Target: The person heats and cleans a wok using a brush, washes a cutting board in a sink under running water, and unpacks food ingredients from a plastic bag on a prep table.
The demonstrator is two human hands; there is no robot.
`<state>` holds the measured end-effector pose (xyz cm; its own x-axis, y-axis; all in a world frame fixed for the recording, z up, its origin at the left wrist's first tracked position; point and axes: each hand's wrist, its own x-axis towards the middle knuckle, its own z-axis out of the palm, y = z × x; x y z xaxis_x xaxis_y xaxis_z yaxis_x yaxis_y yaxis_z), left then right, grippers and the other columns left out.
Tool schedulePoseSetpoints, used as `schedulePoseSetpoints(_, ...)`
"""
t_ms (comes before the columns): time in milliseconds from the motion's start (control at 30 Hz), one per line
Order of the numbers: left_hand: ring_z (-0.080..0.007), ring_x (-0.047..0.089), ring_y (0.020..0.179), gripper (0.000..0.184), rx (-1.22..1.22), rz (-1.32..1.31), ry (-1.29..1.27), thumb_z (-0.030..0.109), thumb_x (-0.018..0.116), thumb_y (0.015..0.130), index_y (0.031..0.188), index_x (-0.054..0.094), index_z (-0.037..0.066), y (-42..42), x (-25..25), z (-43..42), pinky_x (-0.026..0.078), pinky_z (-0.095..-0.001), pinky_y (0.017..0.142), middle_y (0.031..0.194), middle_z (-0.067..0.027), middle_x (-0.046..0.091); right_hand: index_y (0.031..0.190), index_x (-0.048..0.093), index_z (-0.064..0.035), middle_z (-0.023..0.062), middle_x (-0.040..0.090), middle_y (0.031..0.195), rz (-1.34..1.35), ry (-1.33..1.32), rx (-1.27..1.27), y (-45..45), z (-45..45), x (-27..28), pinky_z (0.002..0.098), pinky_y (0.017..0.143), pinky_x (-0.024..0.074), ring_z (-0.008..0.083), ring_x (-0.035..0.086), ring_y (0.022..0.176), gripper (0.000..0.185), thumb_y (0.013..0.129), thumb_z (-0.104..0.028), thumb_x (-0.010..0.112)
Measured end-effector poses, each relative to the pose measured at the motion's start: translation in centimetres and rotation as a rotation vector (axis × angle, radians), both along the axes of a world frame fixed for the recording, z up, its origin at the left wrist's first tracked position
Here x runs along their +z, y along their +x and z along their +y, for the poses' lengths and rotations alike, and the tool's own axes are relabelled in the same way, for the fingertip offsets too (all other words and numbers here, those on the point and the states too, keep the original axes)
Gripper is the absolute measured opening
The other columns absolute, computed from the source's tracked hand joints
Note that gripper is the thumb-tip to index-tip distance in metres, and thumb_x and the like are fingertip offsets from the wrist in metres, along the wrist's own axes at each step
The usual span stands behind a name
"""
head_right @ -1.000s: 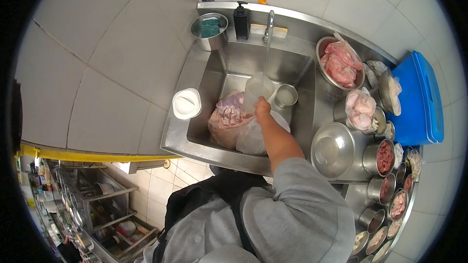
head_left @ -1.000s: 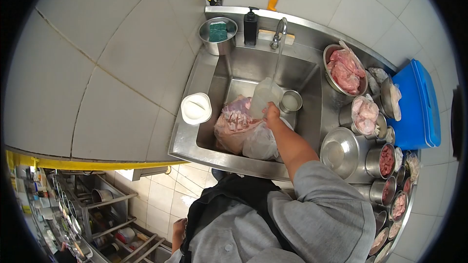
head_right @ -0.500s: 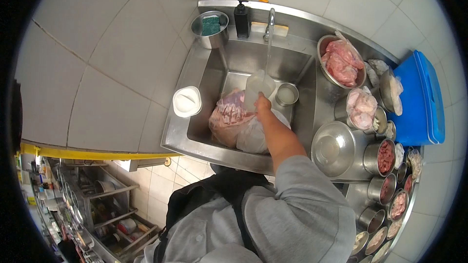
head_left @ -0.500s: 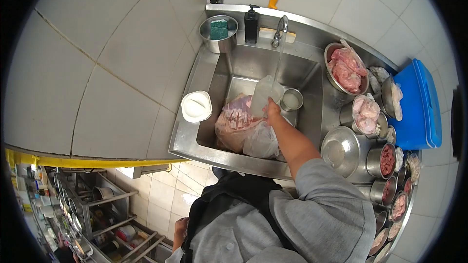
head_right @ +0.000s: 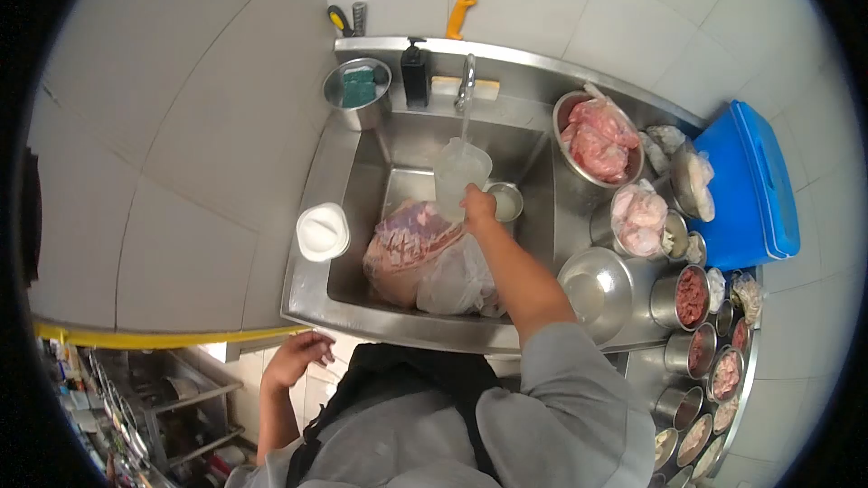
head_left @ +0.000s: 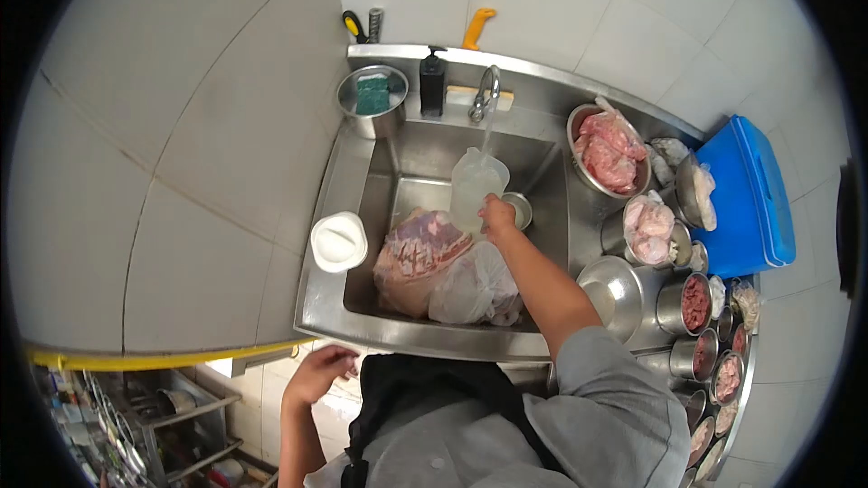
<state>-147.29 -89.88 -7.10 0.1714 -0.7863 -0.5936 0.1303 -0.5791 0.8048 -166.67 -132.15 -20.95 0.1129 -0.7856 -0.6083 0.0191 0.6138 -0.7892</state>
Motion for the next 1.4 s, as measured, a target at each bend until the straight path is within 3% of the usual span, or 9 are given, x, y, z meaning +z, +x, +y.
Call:
schedulePoseSetpoints(167,-0.0138,0.06,0.078,0.023,-0.088,0.068,-0.32,0.017,0.059,0.09,0.105,0.059,-0.001,2.6,-2.7,-18.2,0.048,-0.026,0.07,0.084,-0.0055,0.063,0.104,0.052,-0.0003,0.0066,0.051,0.074,0.037,0.0,-0.093,0.3,-1.8,5.3,0.0647,0.085,0.0367,0.0201,0.051,0.065,0.031,0.081,-0.021,0.055)
schedulePoseSetpoints(233,-0.0137,0.061,0.084,0.025,-0.066,-0.017,-0.435,0.016,0.058,0.09,0.11,0.06,0.001,3.6,-6.5,-26.1,0.048,-0.0248,0.073,0.091,-0.0063,0.065,0.095,0.057,0.0005,0.0116,0.053,0.077,-0.039,0.024,-0.163,0.7,-1.7,8.3,0.0517,0.062,0.0411,0.0206,0.048,0.063,0.026,0.08,-0.021,0.056)
schedulePoseSetpoints(400,-0.014,0.061,0.094,0.033,-0.108,-0.094,-0.567,0.017,0.055,0.091,0.12,0.06,0.003,5.3,-8.3,-44.0,0.046,-0.0274,0.082,0.107,-0.0089,0.067,0.098,0.056,0.0005,0.0109,0.052,0.082,-0.027,-0.048,-0.156,0.4,-1.9,11.0,0.0556,0.066,0.0408,0.0192,0.049,0.066,0.028,0.081,-0.022,0.057)
schedulePoseSetpoints(533,-0.0156,0.061,0.09,0.033,-0.172,-0.439,-0.737,0.012,0.057,0.086,0.118,0.061,0.002,4.8,-9.9,-53.6,0.046,-0.0265,0.084,0.096,-0.0092,0.068,0.097,0.055,0.0011,0.0093,0.051,0.082,0.065,-0.083,-0.173,1.1,-1.1,13.2,0.0484,0.059,0.0417,0.0163,0.05,0.065,0.028,0.08,-0.021,0.06)
schedulePoseSetpoints(567,-0.0173,0.062,0.09,0.037,-0.205,-0.599,-0.791,0.011,0.057,0.085,0.121,0.059,0.003,4.5,-9.5,-54.5,0.046,-0.0272,0.085,0.096,-0.011,0.068,0.097,0.055,0.0011,0.0093,0.051,0.082,0.074,-0.082,-0.19,1.0,-1.2,13.1,0.0484,0.059,0.0417,0.0163,0.05,0.065,0.028,0.08,-0.021,0.06)
schedulePoseSetpoints(800,-0.0208,0.064,0.084,0.045,-0.446,-0.554,-0.795,0.002,0.055,0.081,0.126,0.056,0.004,3.5,-9.2,-57.9,0.05,-0.03,0.081,0.107,-0.0159,0.064,0.089,0.056,0.0013,0.0059,0.05,0.075,-0.009,-0.08,-0.272,1.8,-1.1,12.9,0.0354,0.046,0.0346,0.0134,0.05,0.059,0.021,0.08,-0.018,0.059)
schedulePoseSetpoints(1000,-0.0192,0.063,0.085,0.05,-0.518,-0.336,-0.608,-0.012,0.044,0.08,0.126,0.057,0.004,4.0,-7.8,-57.5,0.051,-0.0283,0.077,0.119,-0.0148,0.06,0.085,0.056,0.0015,0.0065,0.05,0.072,-0.031,-0.089,-0.28,2.4,-2.0,11.8,0.0321,0.042,0.0319,0.0137,0.05,0.055,0.02,0.08,-0.018,0.059)
schedulePoseSetpoints(1200,-0.0176,0.063,0.084,0.048,-0.556,-0.45,-0.723,-0.011,0.046,0.079,0.124,0.058,0.004,4.2,-9.5,-58.7,0.051,-0.0281,0.077,0.105,-0.0122,0.066,0.081,0.056,0.0018,0.0073,0.052,0.067,-0.003,-0.097,-0.283,2.8,-2.4,10.9,0.0319,0.041,0.0307,0.0139,0.048,0.053,0.02,0.079,-0.018,0.059)
schedulePoseSetpoints(1400,-0.0167,0.062,0.068,0.049,-0.556,-0.254,-0.689,-0.01,0.044,0.08,0.124,0.059,0.006,4.3,-9.2,-58.6,0.052,-0.0302,0.063,0.091,-0.0112,0.066,0.081,0.058,0.0032,0.0102,0.055,0.067,-0.015,-0.094,-0.273,2.8,-2.8,10.4,0.0317,0.04,0.0302,0.0139,0.041,0.045,0.022,0.078,-0.019,0.058)
